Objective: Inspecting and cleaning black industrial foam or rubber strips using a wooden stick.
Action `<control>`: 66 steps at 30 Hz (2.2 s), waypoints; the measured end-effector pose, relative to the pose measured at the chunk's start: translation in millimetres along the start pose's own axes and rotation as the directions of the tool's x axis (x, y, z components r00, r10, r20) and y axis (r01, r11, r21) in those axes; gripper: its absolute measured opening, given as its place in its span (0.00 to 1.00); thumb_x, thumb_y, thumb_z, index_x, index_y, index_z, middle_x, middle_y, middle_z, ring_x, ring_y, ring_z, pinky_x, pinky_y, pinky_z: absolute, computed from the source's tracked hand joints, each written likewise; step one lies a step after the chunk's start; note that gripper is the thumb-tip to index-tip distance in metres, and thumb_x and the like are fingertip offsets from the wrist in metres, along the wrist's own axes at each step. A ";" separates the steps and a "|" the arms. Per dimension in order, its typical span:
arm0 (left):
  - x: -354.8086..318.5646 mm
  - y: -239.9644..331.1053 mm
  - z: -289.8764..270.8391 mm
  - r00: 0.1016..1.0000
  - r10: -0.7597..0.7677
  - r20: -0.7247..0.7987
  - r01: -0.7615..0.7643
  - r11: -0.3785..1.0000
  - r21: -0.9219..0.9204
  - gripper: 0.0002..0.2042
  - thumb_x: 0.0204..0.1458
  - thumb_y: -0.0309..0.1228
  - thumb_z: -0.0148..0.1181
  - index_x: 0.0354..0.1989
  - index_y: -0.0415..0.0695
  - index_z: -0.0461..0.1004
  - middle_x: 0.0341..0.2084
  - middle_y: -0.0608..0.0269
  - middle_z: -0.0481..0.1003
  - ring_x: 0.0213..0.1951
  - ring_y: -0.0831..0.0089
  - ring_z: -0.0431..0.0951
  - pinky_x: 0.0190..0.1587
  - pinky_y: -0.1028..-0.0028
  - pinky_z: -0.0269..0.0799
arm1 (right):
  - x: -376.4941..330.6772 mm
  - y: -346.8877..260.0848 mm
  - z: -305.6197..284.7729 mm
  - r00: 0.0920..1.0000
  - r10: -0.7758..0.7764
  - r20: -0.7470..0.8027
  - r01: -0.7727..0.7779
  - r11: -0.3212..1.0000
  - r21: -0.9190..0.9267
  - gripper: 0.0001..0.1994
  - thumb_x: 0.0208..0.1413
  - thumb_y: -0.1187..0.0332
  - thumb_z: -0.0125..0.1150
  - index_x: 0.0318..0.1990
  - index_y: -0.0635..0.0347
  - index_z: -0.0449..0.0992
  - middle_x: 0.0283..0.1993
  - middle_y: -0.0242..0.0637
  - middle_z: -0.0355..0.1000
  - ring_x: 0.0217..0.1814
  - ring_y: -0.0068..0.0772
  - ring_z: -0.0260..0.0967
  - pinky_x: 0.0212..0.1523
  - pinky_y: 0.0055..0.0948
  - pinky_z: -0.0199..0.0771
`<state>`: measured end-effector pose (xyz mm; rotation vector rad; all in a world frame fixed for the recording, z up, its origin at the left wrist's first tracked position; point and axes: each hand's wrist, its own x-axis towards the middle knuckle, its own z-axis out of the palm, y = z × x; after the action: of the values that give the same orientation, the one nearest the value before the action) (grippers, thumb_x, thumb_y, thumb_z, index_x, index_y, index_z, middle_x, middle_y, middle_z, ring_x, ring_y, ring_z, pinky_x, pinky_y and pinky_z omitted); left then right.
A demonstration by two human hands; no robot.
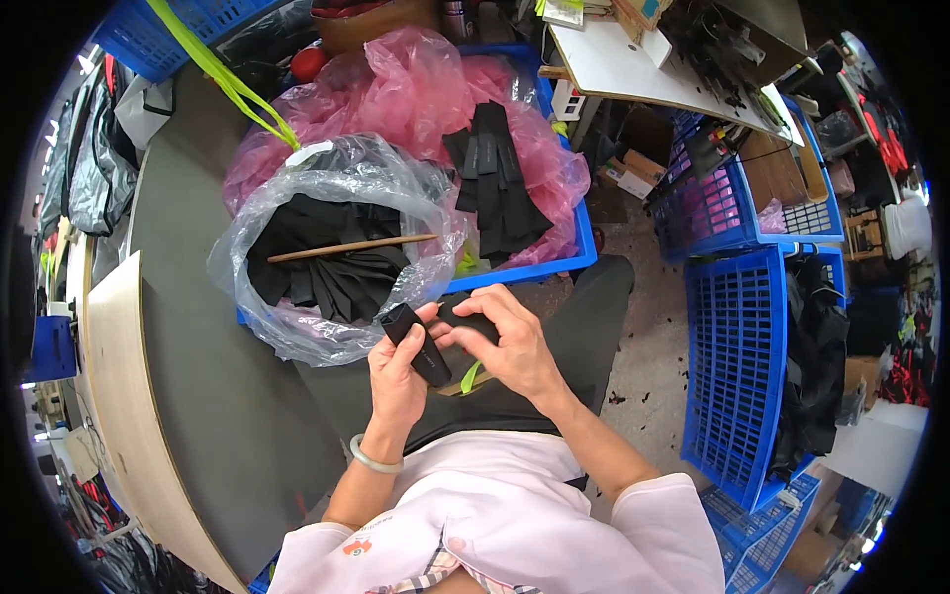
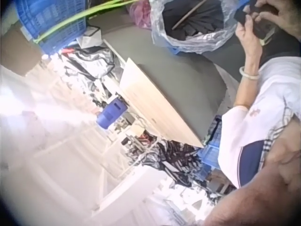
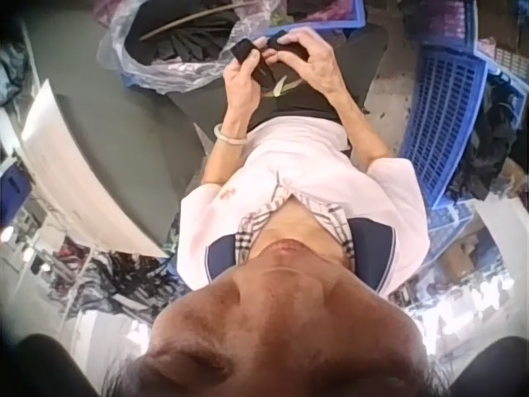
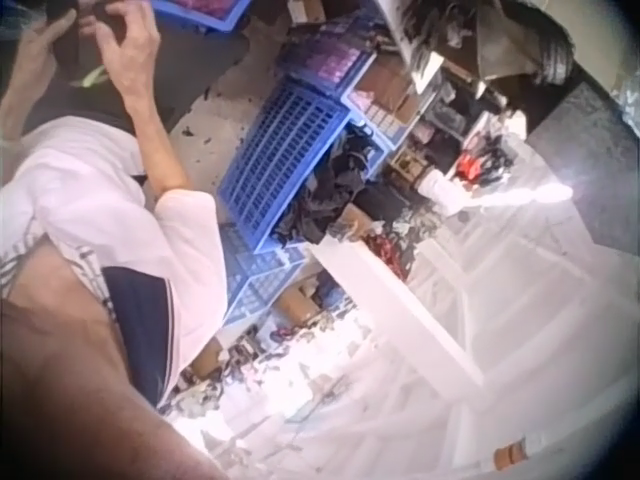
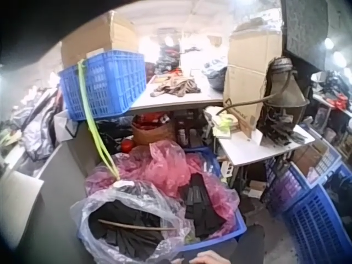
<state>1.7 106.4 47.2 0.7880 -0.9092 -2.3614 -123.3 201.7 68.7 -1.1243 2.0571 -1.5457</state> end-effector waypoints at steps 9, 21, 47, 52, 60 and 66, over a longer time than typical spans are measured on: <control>2.5 15.9 9.1 0.979 -0.206 -0.004 0.197 0.944 -0.264 0.11 0.58 0.26 0.48 0.43 0.30 0.70 0.41 0.50 0.73 0.43 0.64 0.75 0.50 0.66 0.73 | 5.0 14.4 -1.7 0.965 -0.258 -0.045 0.243 0.947 -0.208 0.12 0.38 0.72 0.68 0.32 0.63 0.73 0.39 0.42 0.70 0.35 0.42 0.73 0.33 0.33 0.75; 16.0 25.4 4.7 0.904 -0.426 -0.024 0.269 0.612 -0.744 0.14 0.58 0.21 0.44 0.49 0.26 0.57 0.52 0.39 0.63 0.57 0.50 0.64 0.61 0.54 0.60 | -0.1 -8.7 -9.6 0.983 -0.141 -0.118 0.141 0.990 -0.010 0.05 0.38 0.77 0.68 0.25 0.65 0.76 0.31 0.39 0.73 0.28 0.33 0.72 0.28 0.25 0.72; 31.9 -3.5 -1.1 0.987 -0.121 -0.108 0.053 0.869 -0.493 0.04 0.55 0.22 0.51 0.36 0.43 0.65 0.33 0.52 0.73 0.30 0.66 0.75 0.49 0.62 0.72 | -10.4 21.3 39.0 0.872 0.092 0.480 -0.020 0.988 -0.153 0.19 0.40 0.70 0.61 0.44 0.60 0.72 0.45 0.51 0.67 0.36 0.57 0.70 0.33 0.47 0.73; 47.3 22.7 -27.4 0.996 -0.087 -0.034 0.041 0.733 -0.679 0.04 0.57 0.24 0.50 0.38 0.45 0.67 0.25 0.62 0.71 0.21 0.76 0.66 0.39 0.69 0.75 | -14.6 -7.7 28.4 0.913 0.016 0.408 0.057 0.985 -0.165 0.21 0.42 0.67 0.64 0.47 0.55 0.70 0.39 0.49 0.66 0.32 0.54 0.71 0.31 0.45 0.73; 44.0 12.6 -3.5 0.990 -0.124 -0.061 0.073 0.846 -0.528 0.05 0.56 0.23 0.51 0.40 0.43 0.66 0.24 0.62 0.70 0.20 0.76 0.66 0.34 0.72 0.70 | 6.4 44.0 56.8 0.789 0.032 0.614 0.243 0.901 -0.359 0.17 0.41 0.65 0.63 0.41 0.60 0.72 0.44 0.52 0.68 0.27 0.54 0.70 0.25 0.44 0.72; 47.9 31.8 -7.0 0.999 0.005 -0.042 -0.011 0.988 -0.156 0.07 0.55 0.24 0.53 0.41 0.43 0.65 0.21 0.64 0.68 0.17 0.78 0.63 0.28 0.75 0.68 | -0.7 -5.0 33.1 0.933 -0.068 0.354 0.144 0.971 -0.193 0.12 0.33 0.75 0.62 0.31 0.62 0.71 0.25 0.44 0.70 0.25 0.51 0.70 0.25 0.41 0.72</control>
<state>-20.7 53.0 49.6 0.7657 -0.6990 -2.3663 -98.8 180.0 61.4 -1.4905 1.9792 -1.0854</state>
